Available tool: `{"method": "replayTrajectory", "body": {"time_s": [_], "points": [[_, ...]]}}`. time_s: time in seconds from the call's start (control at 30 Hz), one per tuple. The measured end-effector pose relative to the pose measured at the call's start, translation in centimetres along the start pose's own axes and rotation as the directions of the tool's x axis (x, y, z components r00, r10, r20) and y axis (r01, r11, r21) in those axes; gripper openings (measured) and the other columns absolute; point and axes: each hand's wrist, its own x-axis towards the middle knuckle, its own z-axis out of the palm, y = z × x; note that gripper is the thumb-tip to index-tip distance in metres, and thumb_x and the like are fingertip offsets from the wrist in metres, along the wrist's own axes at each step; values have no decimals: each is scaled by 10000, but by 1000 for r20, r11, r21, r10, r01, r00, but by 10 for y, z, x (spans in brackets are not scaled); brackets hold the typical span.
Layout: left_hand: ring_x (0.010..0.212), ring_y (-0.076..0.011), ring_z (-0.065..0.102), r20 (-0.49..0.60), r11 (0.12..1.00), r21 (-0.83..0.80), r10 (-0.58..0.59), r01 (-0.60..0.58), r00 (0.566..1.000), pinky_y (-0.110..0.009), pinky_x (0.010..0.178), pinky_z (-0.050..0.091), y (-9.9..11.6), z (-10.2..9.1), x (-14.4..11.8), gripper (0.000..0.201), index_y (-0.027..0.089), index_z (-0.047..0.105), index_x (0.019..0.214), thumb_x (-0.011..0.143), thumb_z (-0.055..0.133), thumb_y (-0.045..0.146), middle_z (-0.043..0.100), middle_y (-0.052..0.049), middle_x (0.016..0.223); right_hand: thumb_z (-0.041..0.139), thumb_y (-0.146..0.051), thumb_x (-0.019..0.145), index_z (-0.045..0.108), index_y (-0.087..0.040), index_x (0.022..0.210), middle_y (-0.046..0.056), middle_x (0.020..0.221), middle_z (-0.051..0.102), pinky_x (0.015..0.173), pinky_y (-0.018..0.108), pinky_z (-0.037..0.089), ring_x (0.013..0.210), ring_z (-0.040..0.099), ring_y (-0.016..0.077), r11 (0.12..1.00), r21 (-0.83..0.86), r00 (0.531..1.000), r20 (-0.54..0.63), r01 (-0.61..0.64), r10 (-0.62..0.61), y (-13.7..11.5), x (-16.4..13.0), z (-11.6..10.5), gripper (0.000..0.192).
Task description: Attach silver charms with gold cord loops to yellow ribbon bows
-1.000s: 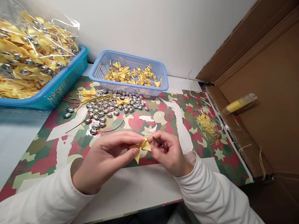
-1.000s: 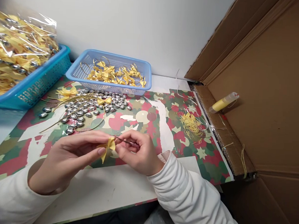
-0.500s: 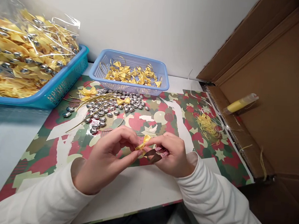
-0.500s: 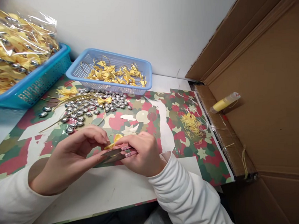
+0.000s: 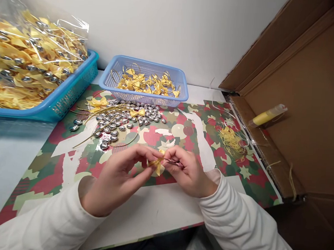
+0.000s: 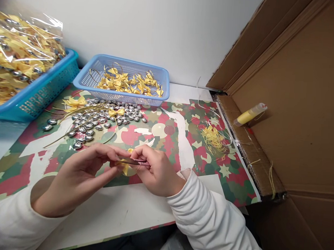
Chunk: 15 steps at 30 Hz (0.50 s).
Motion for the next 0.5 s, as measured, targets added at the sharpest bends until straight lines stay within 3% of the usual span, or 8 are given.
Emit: {"method": "replayTrajectory", "body": {"time_s": [0.13,0.27,0.37,0.5], "points": [[918,-171,675,-71,980,-143,-152,141,986,-211,701,570,4,2,1,142,225,591,825,816,695,128,699,-34,927,539,-440,942,451,-206,823,-73,616,355,441,197,285,475,289,57,968,218,992,-5,-121,125,-3,1,1,276],[891,-194,680,-84,953,-229,-221,197,972,-210,625,579,9,2,4,171,213,596,807,768,760,186,690,-51,921,550,-481,930,458,-208,848,-72,619,375,437,203,280,467,288,55,971,215,993,-41,-103,115,-2,0,1,299],[848,-179,690,-68,918,-301,-289,257,955,-238,682,602,7,1,5,225,215,592,847,743,790,200,708,-52,962,525,-512,924,470,-207,888,-54,643,429,457,212,301,487,343,70,996,85,997,-67,-27,33,-3,-2,-2,311],[924,-183,706,-21,841,-429,-375,330,927,-221,728,603,3,-2,5,274,218,594,896,732,813,221,727,-50,992,473,-446,935,516,-195,804,-33,614,483,501,231,317,510,392,90,951,-296,985,-110,93,-131,-5,-2,-6,287]]}}
